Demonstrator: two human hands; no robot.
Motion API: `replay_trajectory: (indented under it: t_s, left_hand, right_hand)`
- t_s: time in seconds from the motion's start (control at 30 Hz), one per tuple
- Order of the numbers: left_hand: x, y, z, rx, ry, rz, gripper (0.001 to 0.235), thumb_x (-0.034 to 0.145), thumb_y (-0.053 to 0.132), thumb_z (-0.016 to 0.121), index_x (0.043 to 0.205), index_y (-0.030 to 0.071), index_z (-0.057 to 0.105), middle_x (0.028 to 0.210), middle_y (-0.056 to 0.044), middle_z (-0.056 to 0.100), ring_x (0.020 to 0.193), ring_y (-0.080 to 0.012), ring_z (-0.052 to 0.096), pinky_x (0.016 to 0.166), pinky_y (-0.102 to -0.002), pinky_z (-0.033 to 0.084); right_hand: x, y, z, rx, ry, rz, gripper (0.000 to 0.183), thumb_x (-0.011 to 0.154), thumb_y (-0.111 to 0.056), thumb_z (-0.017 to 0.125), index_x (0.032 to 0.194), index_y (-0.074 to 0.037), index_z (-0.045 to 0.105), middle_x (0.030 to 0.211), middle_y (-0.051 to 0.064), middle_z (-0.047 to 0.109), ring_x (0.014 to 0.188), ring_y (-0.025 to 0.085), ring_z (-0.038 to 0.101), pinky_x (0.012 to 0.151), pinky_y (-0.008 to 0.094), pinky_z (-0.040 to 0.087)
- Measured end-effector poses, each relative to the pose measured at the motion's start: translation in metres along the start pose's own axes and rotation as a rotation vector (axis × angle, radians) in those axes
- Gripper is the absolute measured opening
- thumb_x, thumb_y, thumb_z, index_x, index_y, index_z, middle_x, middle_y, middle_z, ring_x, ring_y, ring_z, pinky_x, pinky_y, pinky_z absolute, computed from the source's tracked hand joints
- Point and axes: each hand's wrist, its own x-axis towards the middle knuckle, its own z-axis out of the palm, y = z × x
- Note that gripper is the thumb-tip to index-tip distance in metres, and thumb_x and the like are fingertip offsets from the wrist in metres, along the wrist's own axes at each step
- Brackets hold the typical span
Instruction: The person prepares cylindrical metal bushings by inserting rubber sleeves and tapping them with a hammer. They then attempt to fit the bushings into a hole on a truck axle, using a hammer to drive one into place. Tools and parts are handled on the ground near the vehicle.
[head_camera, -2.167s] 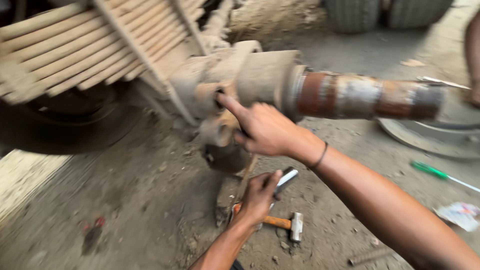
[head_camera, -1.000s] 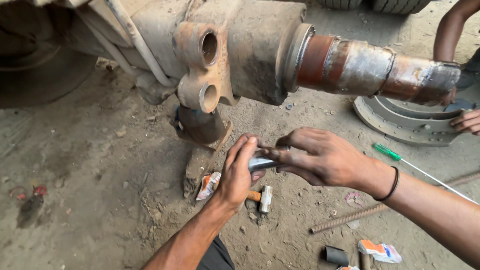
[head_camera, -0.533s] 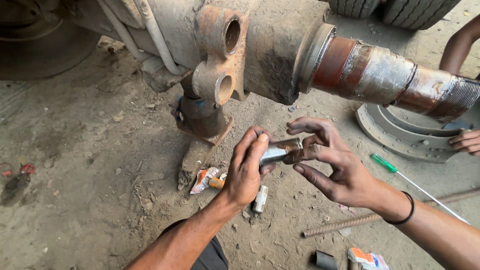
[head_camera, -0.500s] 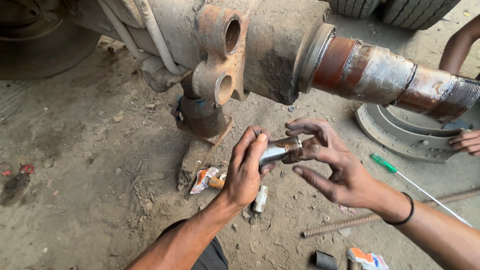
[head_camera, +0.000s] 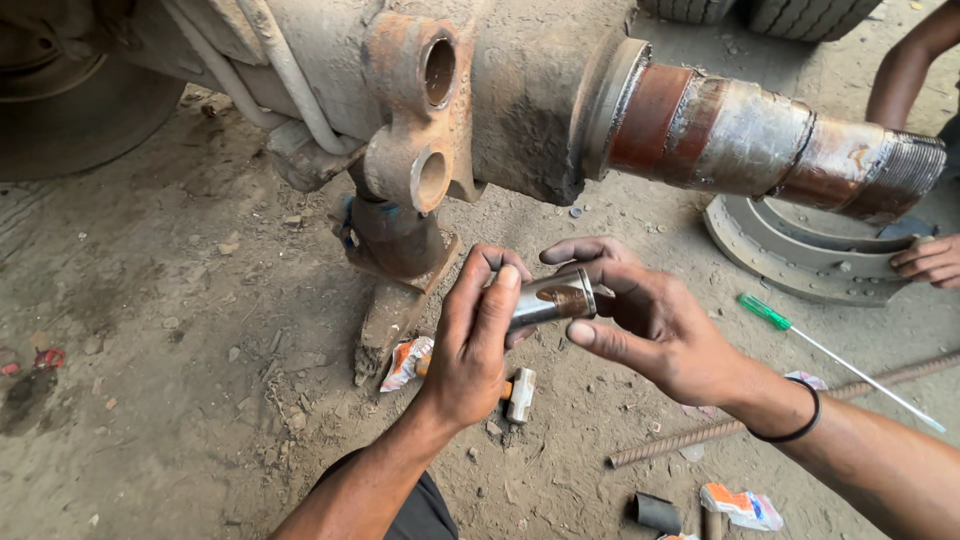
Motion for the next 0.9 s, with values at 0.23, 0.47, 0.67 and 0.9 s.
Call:
replay_trajectory:
  t_s: [0.23, 0.47, 0.67, 0.9]
  left_hand:
    - [-0.001, -0.008, 0.004, -0.183, -0.032, -0.174, 0.026, 0.112, 0.033, 0.039, 0.105, 0.012, 0.053, 0.080, 0.004, 0.051, 0.063, -0.0028, 0.044, 0.051, -0.021, 0.036]
    - [-0.006, -0.008, 0.009, -0.173, -0.082, -0.230, 0.029, 0.113, 0.032, 0.039, 0.100, 0.011, 0.054, 0.073, 0.003, 0.049, 0.060, -0.0031, 0.042, 0.049, -0.021, 0.034]
    - [-0.007, 0.006, 0.008, 0.339, -0.024, 0.125, 0.027, 0.113, 0.031, 0.040, 0.108, 0.006, 0.049, 0.076, -0.002, 0.057, 0.064, -0.0088, 0.057, 0.055, -0.028, 0.044]
    - [-0.008, 0.011, 0.007, 0.390, -0.178, 0.180, 0.034, 0.111, 0.037, 0.040, 0.115, 0.003, 0.044, 0.085, -0.006, 0.056, 0.067, -0.0103, 0.057, 0.058, -0.030, 0.047]
  right_hand:
    - [0.004, 0.014, -0.006, -0.773, 0.018, -0.662, 0.042, 0.091, -0.017, 0.076, 0.128, -0.004, 0.062, 0.119, 0.014, 0.071, 0.101, 0.027, 0.076, 0.084, 0.032, 0.064]
    - [0.008, 0.005, -0.027, -1.024, -0.100, -1.041, 0.043, 0.093, -0.021, 0.077, 0.128, -0.001, 0.059, 0.106, 0.020, 0.069, 0.086, 0.028, 0.073, 0.075, 0.038, 0.061]
    - [-0.008, 0.016, 0.007, -0.011, -0.052, -0.075, 0.039, 0.098, -0.023, 0.074, 0.124, 0.002, 0.060, 0.080, 0.011, 0.067, 0.063, 0.013, 0.065, 0.054, 0.027, 0.053]
    - [-0.016, 0.001, 0.004, -0.062, 0.049, 0.027, 0.036, 0.089, -0.021, 0.074, 0.118, -0.002, 0.063, 0.076, 0.007, 0.071, 0.058, 0.012, 0.066, 0.048, 0.027, 0.055]
